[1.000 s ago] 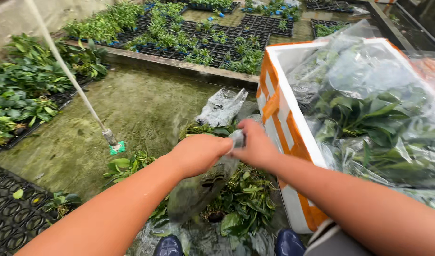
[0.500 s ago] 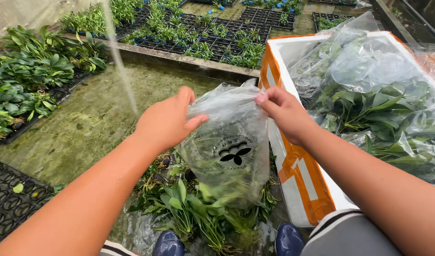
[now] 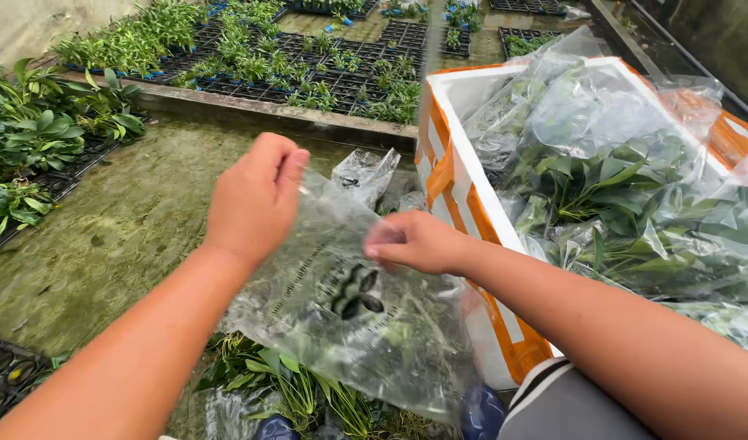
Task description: The person picks up bunches of aquatic plants, places them into plastic bags, and then organizes the bags inside a styrofoam box.
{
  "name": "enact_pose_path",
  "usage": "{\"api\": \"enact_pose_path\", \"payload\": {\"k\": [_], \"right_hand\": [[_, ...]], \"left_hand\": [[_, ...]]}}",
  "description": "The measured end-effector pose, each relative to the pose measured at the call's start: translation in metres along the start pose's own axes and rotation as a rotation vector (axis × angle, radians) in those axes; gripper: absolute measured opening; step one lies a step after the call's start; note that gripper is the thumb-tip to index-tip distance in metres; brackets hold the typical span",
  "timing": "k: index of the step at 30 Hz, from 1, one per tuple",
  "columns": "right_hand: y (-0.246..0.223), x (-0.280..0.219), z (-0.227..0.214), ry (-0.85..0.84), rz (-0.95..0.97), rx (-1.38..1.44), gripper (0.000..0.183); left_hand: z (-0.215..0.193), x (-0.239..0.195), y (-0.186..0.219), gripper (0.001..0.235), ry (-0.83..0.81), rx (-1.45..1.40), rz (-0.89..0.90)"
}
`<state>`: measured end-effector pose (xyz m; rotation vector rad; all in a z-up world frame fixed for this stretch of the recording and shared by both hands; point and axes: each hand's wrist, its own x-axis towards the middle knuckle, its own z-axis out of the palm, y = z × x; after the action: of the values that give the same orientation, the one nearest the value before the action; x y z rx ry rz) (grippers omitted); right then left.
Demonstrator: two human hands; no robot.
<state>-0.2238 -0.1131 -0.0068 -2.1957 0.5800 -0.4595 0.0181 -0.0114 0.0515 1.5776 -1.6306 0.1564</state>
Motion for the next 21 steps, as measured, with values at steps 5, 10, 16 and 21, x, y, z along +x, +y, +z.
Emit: {"api": "enact_pose_path", "payload": {"k": [5,10,16,21], "right_hand": [[0.002,-0.004,-0.018,-0.234,0.335,-0.04,0.018],[0.04,-0.02,-0.027,-0.373,0.502,-0.137,0.019],[0.082,-0.042,-0.048,-0.428,0.68,-0.268,0.019],[0.102,-0.034,-0.044,-0.191,0.653,-0.118,0.024]], "left_hand": [[-0.006,-0.009,-0.056,0.03,-0.003,0.202,-0.158],[-0.022,-0.019,-0.094,0.025,0.076,0.204,-0.233],[-0.035,-0.028,-0.111,0.034,-0.06,0.305,-0.381],[-0.041,-0.044,-0.129,0.047,-0.206,0.3,-0.596]]}}
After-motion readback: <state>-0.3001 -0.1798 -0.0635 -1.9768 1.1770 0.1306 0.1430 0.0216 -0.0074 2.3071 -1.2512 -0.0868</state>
